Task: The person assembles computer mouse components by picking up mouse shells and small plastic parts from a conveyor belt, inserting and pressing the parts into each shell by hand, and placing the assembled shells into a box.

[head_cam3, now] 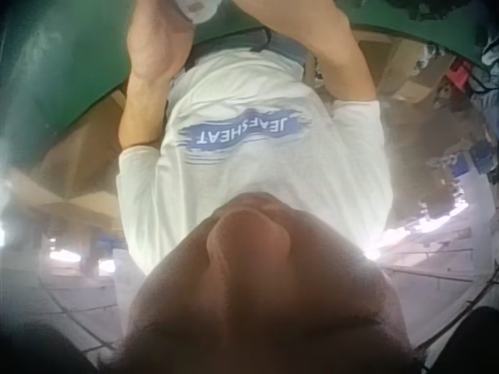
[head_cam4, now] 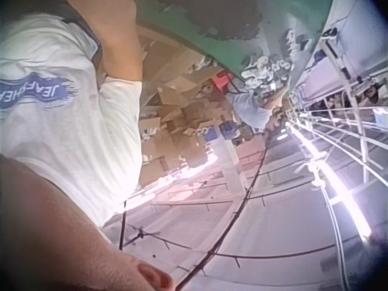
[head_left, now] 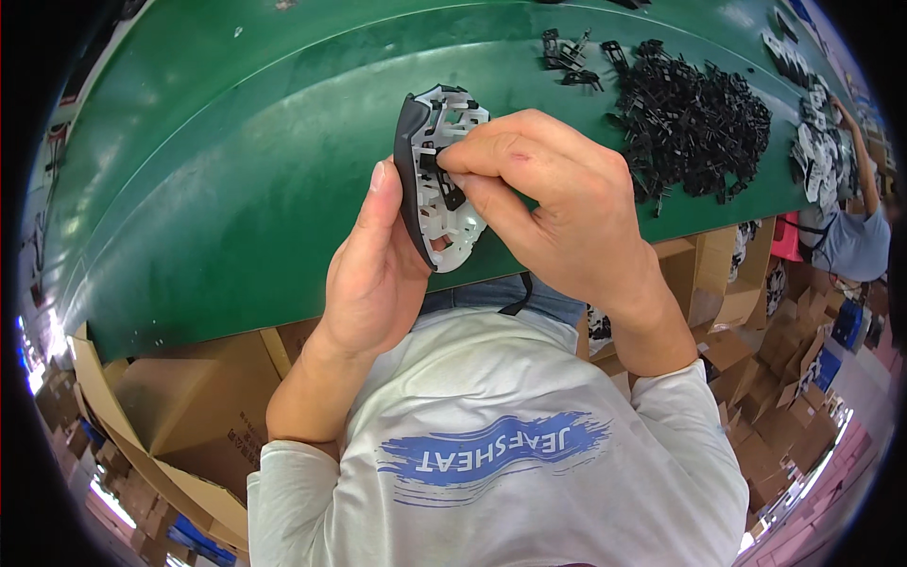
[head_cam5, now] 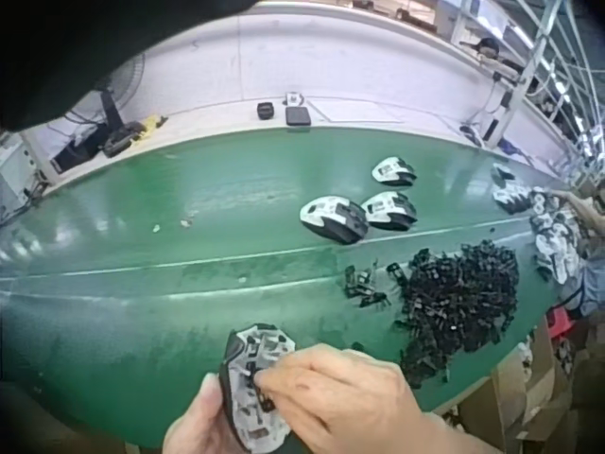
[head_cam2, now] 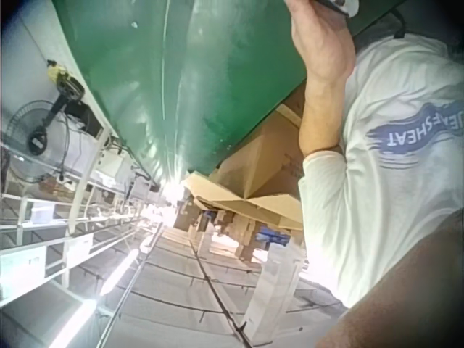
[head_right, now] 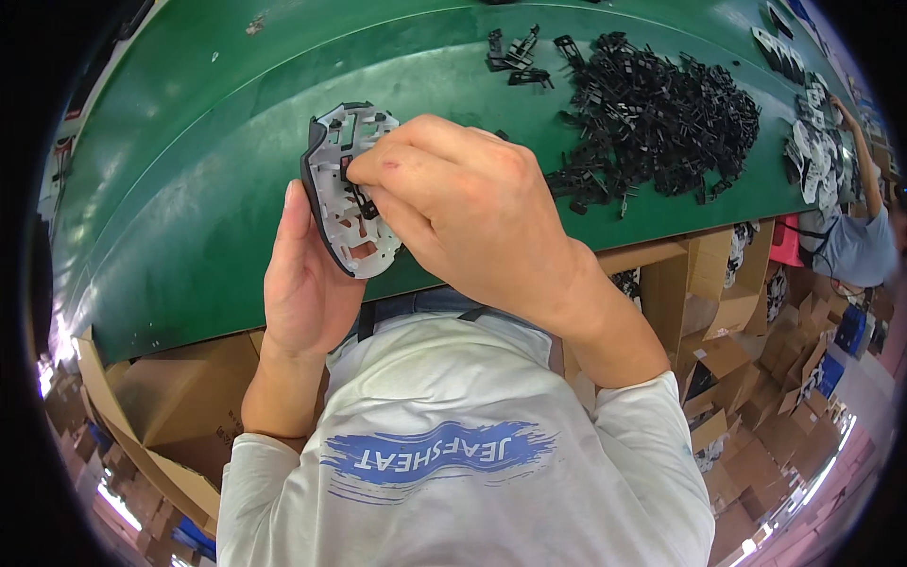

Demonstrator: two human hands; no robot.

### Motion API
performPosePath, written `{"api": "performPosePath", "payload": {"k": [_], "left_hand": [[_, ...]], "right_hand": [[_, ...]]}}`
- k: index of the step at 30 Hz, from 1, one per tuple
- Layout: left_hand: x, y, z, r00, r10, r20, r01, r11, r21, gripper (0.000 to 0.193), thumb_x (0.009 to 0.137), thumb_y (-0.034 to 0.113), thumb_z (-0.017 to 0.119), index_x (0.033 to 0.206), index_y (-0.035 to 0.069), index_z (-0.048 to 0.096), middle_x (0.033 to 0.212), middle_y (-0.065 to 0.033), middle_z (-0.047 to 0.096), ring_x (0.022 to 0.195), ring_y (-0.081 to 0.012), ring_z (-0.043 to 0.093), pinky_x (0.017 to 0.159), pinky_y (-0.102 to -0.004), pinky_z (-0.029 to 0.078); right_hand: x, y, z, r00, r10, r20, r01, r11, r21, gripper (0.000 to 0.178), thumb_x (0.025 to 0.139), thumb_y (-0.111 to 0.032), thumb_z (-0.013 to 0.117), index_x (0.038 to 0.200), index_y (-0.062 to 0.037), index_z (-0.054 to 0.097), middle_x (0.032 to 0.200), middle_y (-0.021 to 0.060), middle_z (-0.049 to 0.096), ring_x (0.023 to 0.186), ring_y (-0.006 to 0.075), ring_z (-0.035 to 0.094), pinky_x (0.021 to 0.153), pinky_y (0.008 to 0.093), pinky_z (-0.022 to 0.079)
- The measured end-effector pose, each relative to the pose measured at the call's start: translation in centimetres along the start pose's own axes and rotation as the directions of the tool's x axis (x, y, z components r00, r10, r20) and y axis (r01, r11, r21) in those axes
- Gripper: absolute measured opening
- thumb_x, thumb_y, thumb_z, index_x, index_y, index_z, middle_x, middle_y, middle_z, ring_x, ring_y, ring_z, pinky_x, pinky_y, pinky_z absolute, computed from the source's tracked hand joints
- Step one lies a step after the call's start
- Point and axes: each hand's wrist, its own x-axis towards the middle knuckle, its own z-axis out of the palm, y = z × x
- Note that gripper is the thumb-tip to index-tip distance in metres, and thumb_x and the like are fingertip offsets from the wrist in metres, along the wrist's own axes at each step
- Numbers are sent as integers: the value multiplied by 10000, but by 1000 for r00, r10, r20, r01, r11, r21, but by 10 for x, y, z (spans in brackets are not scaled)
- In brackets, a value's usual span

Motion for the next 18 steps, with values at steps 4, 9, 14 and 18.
{"api": "performPosePath", "payload": {"k": [4,9,14,18], "left_hand": [[2,-2,3,998,6,61,-1,997,-81,552,1174,472,302,1483,95,560,1427,-64,657,1331,-207,609,1148,-423,454],[1,2,12,994,-7,107,11,999,-39,553,1176,472,298,1491,96,554,1397,-61,670,1283,-186,634,1092,-393,492],[1,-2,22,994,8,-106,16,974,224,549,1177,473,298,1489,99,551,1395,-39,669,1277,-170,631,1059,-377,503],[6,-3,20,994,-19,-109,42,976,216,592,1178,481,290,1507,43,512,1387,-92,654,1264,-186,622,1121,-362,455]], "right_hand": [[-4,-7,-3,994,87,-63,-85,996,33,197,801,77,813,955,-33,759,887,82,761,714,143,710,607,266,564],[-11,-2,8,970,32,-242,-30,999,11,194,780,-5,800,902,-114,696,790,21,726,646,212,677,587,322,488],[-9,0,-4,999,-17,-43,13,995,-96,252,791,46,844,980,-61,718,897,43,771,687,137,690,600,269,535],[-10,-2,-7,998,41,40,-36,991,-131,226,829,-61,804,1032,-115,717,883,31,758,726,212,707,660,328,519]]}}
